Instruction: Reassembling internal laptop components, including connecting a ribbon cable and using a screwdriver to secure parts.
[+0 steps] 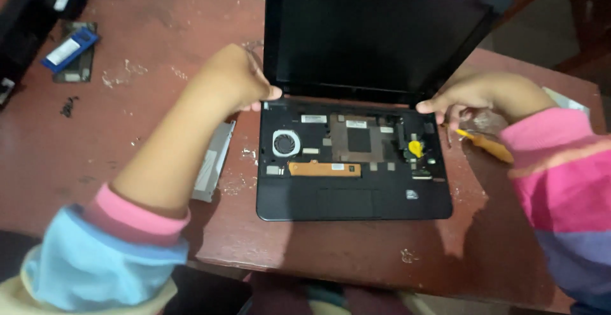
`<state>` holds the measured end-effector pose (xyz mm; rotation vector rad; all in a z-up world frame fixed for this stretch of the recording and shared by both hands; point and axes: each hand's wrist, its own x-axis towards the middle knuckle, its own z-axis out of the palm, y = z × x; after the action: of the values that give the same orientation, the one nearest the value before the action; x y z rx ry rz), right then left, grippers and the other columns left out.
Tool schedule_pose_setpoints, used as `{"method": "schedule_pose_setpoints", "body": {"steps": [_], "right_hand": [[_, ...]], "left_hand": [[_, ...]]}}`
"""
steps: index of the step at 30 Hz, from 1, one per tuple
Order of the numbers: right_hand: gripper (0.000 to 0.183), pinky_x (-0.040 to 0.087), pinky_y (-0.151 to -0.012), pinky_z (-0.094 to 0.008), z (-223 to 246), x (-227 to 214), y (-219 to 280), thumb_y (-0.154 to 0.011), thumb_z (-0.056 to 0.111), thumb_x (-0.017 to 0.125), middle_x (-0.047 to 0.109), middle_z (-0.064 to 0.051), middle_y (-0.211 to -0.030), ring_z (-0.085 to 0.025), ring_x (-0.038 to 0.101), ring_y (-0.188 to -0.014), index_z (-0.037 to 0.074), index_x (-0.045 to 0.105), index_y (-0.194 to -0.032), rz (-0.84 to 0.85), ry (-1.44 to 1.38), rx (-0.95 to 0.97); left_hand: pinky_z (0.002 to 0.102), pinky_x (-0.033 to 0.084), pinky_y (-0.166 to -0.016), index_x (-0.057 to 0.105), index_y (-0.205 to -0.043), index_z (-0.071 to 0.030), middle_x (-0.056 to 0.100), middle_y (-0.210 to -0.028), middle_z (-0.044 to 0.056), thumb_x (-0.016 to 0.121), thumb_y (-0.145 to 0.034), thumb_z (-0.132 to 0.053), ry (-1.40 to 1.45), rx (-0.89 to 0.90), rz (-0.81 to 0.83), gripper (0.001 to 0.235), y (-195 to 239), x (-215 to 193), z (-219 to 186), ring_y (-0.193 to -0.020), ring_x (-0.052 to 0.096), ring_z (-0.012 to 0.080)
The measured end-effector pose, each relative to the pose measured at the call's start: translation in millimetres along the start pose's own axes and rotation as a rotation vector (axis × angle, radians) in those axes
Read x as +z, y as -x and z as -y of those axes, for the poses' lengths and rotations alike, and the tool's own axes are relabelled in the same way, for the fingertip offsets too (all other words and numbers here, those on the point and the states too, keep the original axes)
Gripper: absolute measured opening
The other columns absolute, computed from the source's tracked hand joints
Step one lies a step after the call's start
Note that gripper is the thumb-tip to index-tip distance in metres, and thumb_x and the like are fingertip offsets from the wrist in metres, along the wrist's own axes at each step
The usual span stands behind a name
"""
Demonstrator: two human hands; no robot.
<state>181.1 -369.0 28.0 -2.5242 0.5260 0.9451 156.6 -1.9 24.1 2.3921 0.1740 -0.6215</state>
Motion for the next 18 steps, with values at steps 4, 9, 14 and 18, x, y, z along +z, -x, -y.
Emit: {"method": "schedule_pose_setpoints", "body": {"steps": [4, 9, 14, 18], "right_hand": [[0.045, 0.033, -0.050, -0.030, 0, -1, 10, -0.082, 0.038, 0.071, 0.072, -0.023, -0.080, -0.027, 0.055, -0.061, -0.005, 0.070, -0.098, 0.041, 0.080, -0.022], [0.022, 0.048, -0.058, -0.034, -25, -3, 0, -0.089, 0.012, 0.069, 0.073, -0.026, -0.087, -0.031, 0.067, -0.073, -0.009, 0.068, -0.096, 0.022, -0.088, -0.246], [0.025, 0.048, -0.054, -0.035, -45, -12, -40, -0.084, 0.009, 0.071, 0.070, -0.027, -0.084, -0.036, 0.068, -0.069, -0.007, 0.066, -0.102, 0.082, -0.241, -0.224], [0.030, 0.045, -0.055, -0.032, -31, -19, -40, -0.080, 0.012, 0.075, 0.067, -0.026, -0.083, -0.035, 0.067, -0.070, -0.007, 0.064, -0.101, 0.113, -0.183, -0.165]], "left_hand": [[0.038, 0.050, -0.073, 0.070, -0.063, -0.019, 0.070, -0.068, 0.004, 0.073, -0.082, -0.044, -0.229, 0.055, -0.127, 0.031, -8, 15, 14, -0.070, 0.067, 0.0270], [0.044, 0.040, -0.056, 0.045, -0.056, -0.008, 0.051, -0.057, 0.013, 0.059, -0.076, -0.022, -0.017, 0.241, -0.390, 0.028, -13, 33, 39, -0.056, 0.046, 0.0333], [0.027, 0.050, -0.061, 0.077, -0.081, -0.020, 0.070, -0.064, 0.002, 0.074, -0.086, -0.026, 0.230, 0.152, -0.081, 0.008, 14, 15, 38, -0.052, 0.058, 0.0091], [0.032, 0.054, -0.071, 0.075, -0.080, -0.020, 0.075, -0.075, 0.004, 0.074, -0.088, -0.036, 0.061, 0.033, 0.033, 0.018, -13, 15, 26, -0.062, 0.064, 0.0126]]}}
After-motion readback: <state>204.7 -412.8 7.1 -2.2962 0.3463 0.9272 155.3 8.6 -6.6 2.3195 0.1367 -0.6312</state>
